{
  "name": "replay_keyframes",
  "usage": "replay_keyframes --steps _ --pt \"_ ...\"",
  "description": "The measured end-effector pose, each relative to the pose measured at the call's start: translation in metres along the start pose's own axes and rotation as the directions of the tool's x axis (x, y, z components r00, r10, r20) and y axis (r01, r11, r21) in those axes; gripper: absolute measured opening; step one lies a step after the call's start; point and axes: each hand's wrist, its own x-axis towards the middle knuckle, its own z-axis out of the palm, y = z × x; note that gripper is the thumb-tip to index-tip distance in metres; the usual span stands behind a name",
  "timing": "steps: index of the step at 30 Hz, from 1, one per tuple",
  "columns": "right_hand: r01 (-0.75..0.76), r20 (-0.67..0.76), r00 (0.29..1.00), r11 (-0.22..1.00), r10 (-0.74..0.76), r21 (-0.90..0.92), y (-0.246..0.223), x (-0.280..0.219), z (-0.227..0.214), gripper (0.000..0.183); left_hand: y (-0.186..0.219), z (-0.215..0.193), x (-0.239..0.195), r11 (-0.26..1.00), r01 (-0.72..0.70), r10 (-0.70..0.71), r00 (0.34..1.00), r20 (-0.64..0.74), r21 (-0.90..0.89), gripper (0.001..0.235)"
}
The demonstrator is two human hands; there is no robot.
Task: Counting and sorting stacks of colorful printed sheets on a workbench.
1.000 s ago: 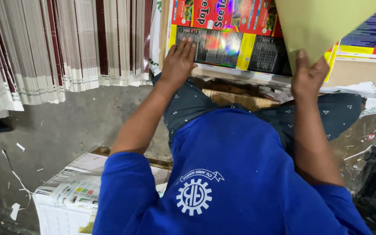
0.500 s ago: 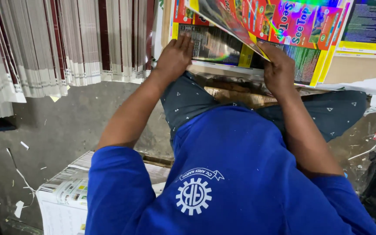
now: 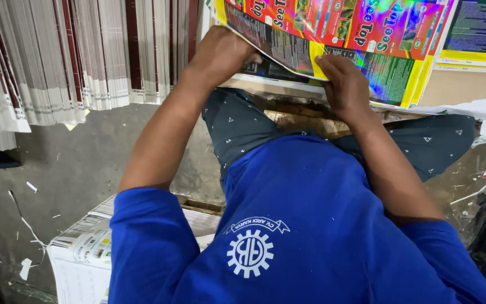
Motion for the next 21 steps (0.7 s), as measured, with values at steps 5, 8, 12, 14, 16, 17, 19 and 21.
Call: replay_keyframes --steps 5,8,12,14,16,17,19,21 --pt "0.029 -0.022 0.999 0.999 -0.030 -0.018 -0.009 0.008 0.000 0.059 0.013 -0.019 0.013 0.999 -0.029 0.029 1.000 -0.006 -0.020 0.015" --pt "-0.052 -0.084 0.995 0.999 0.052 0.000 0.011 -0.003 0.013 0.058 0.034 -0.032 0.015 0.989 -0.105 0.110 0.993 -0.041 0.103 0.017" --pt "-0.155 -0.197 0.958 0.955 0.208 0.252 0.039 -0.013 0.006 0.033 0.040 -0.004 -0.005 0.994 0.071 -0.023 0.888 -0.459 0.087 0.038" --pt "-0.226 -0.191 0.933 0.911 0.304 0.345 0.051 -0.018 -0.004 0.022 0.036 0.024 -0.021 0.988 0.152 -0.129 0.814 -0.566 -0.008 0.042" --pt "-0.255 -0.284 0.834 0.787 0.473 0.561 0.062 -0.023 -0.015 0.022 0.031 0.049 -0.035 0.922 0.355 -0.385 0.804 -0.453 -0.153 0.052" --pt "-0.251 -0.289 0.834 0.790 0.469 0.559 0.056 -0.020 -0.024 0.022 0.028 0.061 -0.040 0.924 0.352 -0.381 0.803 -0.458 -0.152 0.052" --pt "-0.186 -0.406 0.796 0.819 0.450 0.542 0.044 -0.017 -0.042 0.027 0.021 0.085 -0.050 0.925 0.335 -0.362 0.921 -0.145 -0.178 0.067" --pt "-0.287 -0.394 0.782 0.840 0.483 0.461 0.050 -0.031 -0.039 0.028 0.023 0.097 -0.060 0.950 0.310 -0.311 0.947 -0.080 -0.029 0.070"
